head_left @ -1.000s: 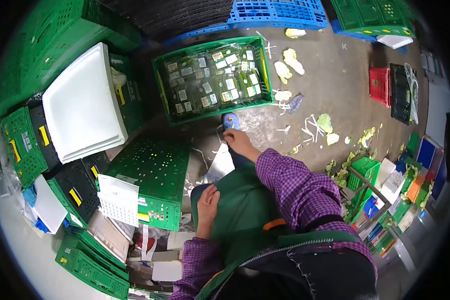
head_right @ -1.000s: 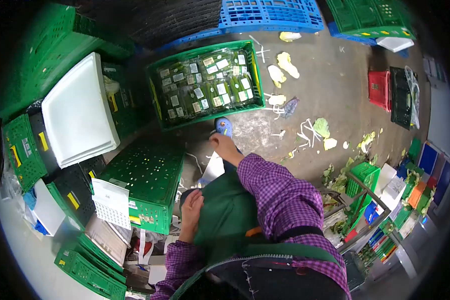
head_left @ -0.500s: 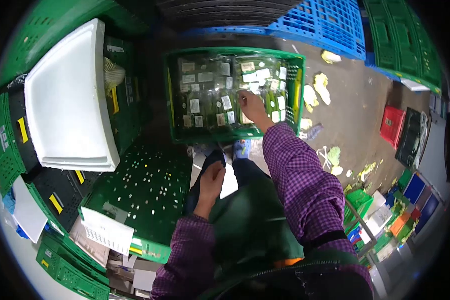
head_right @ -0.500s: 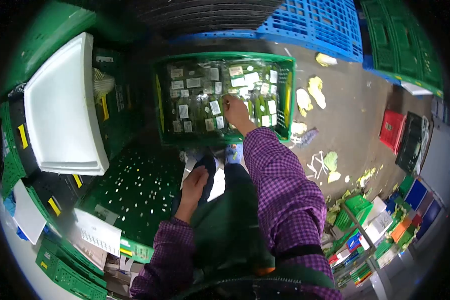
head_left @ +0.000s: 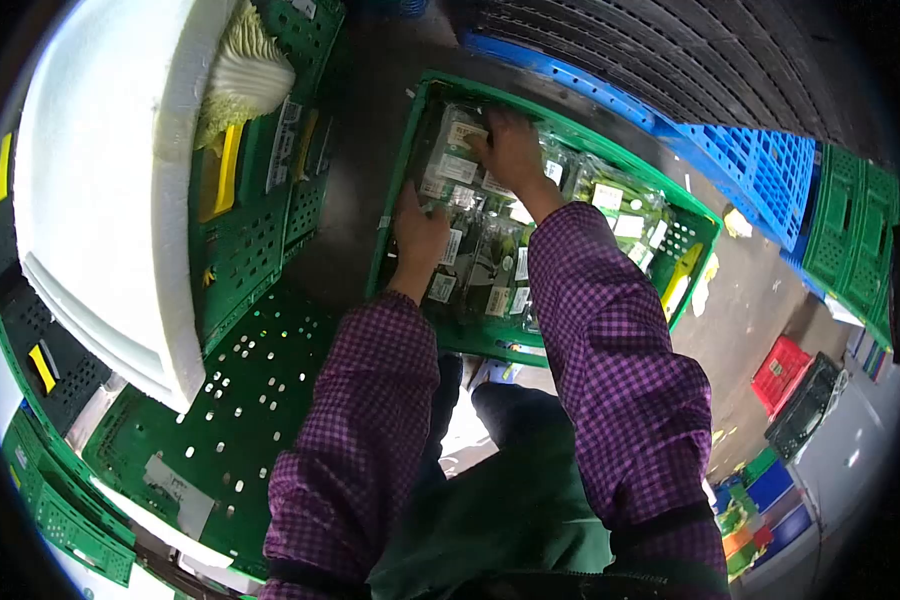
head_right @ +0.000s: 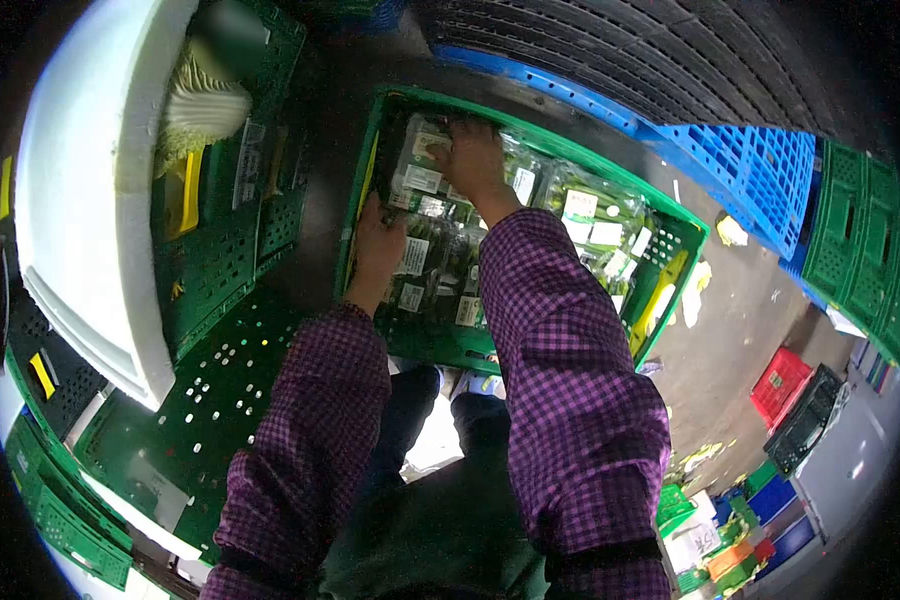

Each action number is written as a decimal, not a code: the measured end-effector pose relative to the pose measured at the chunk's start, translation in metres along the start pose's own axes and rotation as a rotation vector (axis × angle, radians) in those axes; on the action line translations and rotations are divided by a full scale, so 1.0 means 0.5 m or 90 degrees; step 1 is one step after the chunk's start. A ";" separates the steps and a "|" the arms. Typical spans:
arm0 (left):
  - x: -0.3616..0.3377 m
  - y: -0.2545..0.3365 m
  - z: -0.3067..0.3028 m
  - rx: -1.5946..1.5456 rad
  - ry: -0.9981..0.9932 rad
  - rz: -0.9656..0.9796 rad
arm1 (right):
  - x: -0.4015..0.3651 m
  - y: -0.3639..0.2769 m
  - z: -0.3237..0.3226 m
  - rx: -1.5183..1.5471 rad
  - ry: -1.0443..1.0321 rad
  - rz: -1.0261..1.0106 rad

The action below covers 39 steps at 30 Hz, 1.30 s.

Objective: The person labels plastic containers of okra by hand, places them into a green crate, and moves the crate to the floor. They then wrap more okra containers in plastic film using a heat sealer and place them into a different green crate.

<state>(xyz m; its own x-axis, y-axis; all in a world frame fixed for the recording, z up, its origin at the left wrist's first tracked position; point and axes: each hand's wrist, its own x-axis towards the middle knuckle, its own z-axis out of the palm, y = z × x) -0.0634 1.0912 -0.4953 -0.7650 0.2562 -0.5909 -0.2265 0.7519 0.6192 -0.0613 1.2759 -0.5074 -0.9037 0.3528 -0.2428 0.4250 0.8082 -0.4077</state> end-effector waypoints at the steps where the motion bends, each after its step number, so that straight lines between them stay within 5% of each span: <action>1: 0.006 0.016 -0.001 -0.005 0.002 -0.003 | 0.008 0.007 0.011 0.002 0.010 0.027; 10: 0.066 0.029 0.036 0.151 0.060 0.097 | -0.047 0.021 -0.010 0.191 0.229 0.048; 13: 0.084 0.043 0.010 0.192 0.066 0.263 | -0.082 0.035 -0.016 0.228 0.346 0.032; 15: 0.089 0.079 -0.025 -0.287 -0.145 0.021 | -0.109 0.060 -0.019 0.273 0.318 0.109; 17: 0.094 0.088 -0.013 -0.299 -0.072 0.091 | -0.134 0.050 -0.050 0.348 0.304 0.128; 20: 0.120 0.095 0.015 -0.115 0.006 0.101 | -0.162 0.042 -0.064 0.347 0.266 0.055; 22: 0.149 0.103 0.016 0.044 0.050 0.384 | -0.178 0.035 -0.077 0.284 0.265 0.000; 23: 0.166 0.114 0.016 0.044 0.046 0.391 | -0.181 0.033 -0.082 0.224 0.259 -0.056; 25: 0.199 0.134 0.014 0.055 -0.134 0.390 | -0.188 0.048 -0.076 0.215 0.225 -0.053; 28: 0.239 0.164 0.038 0.088 -0.193 0.398 | -0.206 0.072 -0.064 0.261 0.233 -0.023; 30: 0.252 0.163 0.056 0.146 -0.237 0.375 | -0.228 0.082 -0.063 0.274 0.210 -0.148; 33: 0.267 0.128 0.084 0.502 -0.004 0.645 | -0.254 0.071 -0.071 0.320 0.197 -0.157; 39: 0.195 0.188 0.021 0.488 -0.093 0.554 | -0.290 0.071 -0.083 0.342 0.208 -0.141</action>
<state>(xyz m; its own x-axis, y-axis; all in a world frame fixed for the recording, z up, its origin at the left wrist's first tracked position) -0.1529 1.1934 -0.5004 -0.3946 0.8955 -0.2059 0.8014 0.4450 0.3997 0.0825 1.2729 -0.4501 -0.9061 0.3986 0.1415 0.1186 0.5604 -0.8197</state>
